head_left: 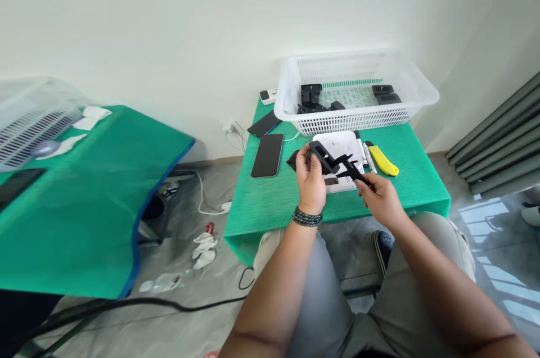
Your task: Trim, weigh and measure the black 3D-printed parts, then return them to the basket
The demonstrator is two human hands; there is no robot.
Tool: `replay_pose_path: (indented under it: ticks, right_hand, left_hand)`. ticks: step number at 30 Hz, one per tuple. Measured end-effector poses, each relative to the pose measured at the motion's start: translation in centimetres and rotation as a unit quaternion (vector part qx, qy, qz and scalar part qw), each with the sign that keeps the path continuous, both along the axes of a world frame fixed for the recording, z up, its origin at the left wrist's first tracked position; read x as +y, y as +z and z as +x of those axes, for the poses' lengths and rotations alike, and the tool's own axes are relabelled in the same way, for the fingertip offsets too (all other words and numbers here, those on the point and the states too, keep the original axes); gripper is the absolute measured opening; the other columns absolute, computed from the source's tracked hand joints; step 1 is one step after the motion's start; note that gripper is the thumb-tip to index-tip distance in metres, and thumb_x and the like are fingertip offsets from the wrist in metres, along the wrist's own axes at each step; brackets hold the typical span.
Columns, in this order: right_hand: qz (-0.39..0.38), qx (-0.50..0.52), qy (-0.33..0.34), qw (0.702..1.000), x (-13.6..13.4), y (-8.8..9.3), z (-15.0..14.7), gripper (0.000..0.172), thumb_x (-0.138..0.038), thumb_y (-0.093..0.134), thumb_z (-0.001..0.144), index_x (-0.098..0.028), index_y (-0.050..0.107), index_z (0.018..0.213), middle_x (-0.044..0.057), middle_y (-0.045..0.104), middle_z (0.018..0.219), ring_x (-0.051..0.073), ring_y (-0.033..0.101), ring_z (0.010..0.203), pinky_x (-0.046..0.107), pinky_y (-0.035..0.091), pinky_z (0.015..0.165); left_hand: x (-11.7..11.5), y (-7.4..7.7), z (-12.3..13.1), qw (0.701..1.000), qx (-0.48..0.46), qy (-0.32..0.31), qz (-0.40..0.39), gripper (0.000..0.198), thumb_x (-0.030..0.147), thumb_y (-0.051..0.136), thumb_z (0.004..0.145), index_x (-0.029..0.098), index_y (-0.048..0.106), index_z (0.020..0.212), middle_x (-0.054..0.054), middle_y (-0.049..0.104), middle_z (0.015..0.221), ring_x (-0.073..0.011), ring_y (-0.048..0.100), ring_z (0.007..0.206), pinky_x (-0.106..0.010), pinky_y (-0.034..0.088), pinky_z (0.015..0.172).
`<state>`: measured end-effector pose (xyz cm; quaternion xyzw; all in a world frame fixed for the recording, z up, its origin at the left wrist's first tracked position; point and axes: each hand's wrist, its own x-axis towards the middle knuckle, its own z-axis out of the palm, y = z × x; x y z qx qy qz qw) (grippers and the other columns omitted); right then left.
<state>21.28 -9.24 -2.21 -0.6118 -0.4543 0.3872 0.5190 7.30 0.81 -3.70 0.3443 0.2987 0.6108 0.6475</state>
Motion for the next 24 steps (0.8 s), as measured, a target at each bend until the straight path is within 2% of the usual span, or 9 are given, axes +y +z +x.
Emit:
replay_pose_path:
  ticks: [2,3,6,8,11,16,21,24]
  right_hand:
    - [0.008,-0.021,-0.017,1.000,0.1,0.2,0.4,0.034,-0.051,0.065,0.089,-0.022,0.060,0.072,-0.002,0.053,0.058,0.012,0.044,0.048,0.027,0.033,0.046]
    - [0.011,-0.031,-0.021,0.999,0.1,0.3,0.7,0.035,-0.051,0.064,0.090,-0.022,0.058,0.070,-0.003,0.052,0.057,0.012,0.043,0.049,0.027,0.032,0.047]
    - [0.028,-0.073,-0.021,0.997,0.1,0.4,1.2,0.035,-0.048,0.063,0.090,-0.022,0.056,0.068,-0.003,0.049,0.056,0.013,0.042,0.051,0.027,0.031,0.050]
    - [0.050,-0.112,-0.010,0.992,0.0,0.5,1.3,0.032,-0.046,0.061,0.091,-0.022,0.058,0.070,-0.002,0.051,0.057,0.013,0.043,0.054,0.028,0.032,0.053]
    - [0.079,-0.159,0.008,0.984,-0.2,0.7,1.0,0.030,-0.043,0.058,0.093,-0.021,0.060,0.074,-0.001,0.053,0.060,0.015,0.044,0.057,0.029,0.032,0.055]
    - [0.104,-0.214,0.031,0.971,-0.1,0.6,0.6,0.025,-0.033,0.054,0.095,-0.022,0.056,0.074,0.001,0.055,0.065,0.017,0.048,0.062,0.029,0.033,0.059]
    - [0.121,-0.238,0.053,0.962,0.0,0.3,0.7,0.018,-0.025,0.050,0.096,-0.023,0.053,0.078,0.003,0.056,0.071,0.019,0.051,0.066,0.030,0.036,0.062]
    - [0.121,-0.238,0.063,0.962,-0.1,0.2,0.7,0.017,-0.023,0.050,0.096,-0.023,0.053,0.080,0.003,0.056,0.072,0.019,0.050,0.066,0.030,0.037,0.063]
  left_hand:
    - [0.4,0.7,-0.2,0.997,-0.051,0.042,-0.029,0.028,0.046,0.078,0.091,0.026,0.065,0.106,0.001,0.075,0.100,-0.0130,0.073,0.090,-0.022,0.057,0.074]
    - [0.7,1.1,-0.5,0.995,-0.072,0.043,-0.058,0.024,0.044,0.076,0.092,0.023,0.065,0.098,0.002,0.073,0.091,-0.0128,0.072,0.080,-0.021,0.056,0.066]
    - [1.3,2.4,-1.5,0.981,-0.102,-0.051,-0.157,0.028,0.038,0.067,0.097,0.020,0.059,0.078,0.003,0.062,0.065,-0.0110,0.059,0.052,-0.020,0.044,0.045]
    - [1.3,3.0,-1.9,0.966,-0.100,-0.125,-0.205,0.032,0.037,0.063,0.097,0.019,0.055,0.071,0.004,0.055,0.056,-0.0103,0.051,0.043,-0.019,0.035,0.037]
    - [0.6,3.4,-1.9,0.953,-0.065,-0.169,-0.243,0.030,0.034,0.059,0.098,0.017,0.060,0.074,0.002,0.053,0.053,-0.0108,0.049,0.040,-0.018,0.030,0.033]
    - [-0.2,3.1,-1.0,0.949,-0.019,-0.167,-0.267,0.024,0.030,0.055,0.098,0.014,0.067,0.085,-0.002,0.061,0.060,-0.0133,0.057,0.044,-0.019,0.031,0.032]
    - [-0.1,2.5,-1.0,0.951,-0.016,-0.205,-0.230,0.023,0.028,0.052,0.097,0.016,0.065,0.082,0.001,0.054,0.054,-0.0091,0.041,0.035,-0.018,0.026,0.032]
    - [0.0,2.4,-1.1,0.953,-0.011,-0.208,-0.221,0.022,0.030,0.056,0.096,0.017,0.063,0.080,0.002,0.052,0.053,-0.0090,0.041,0.036,-0.018,0.025,0.032]
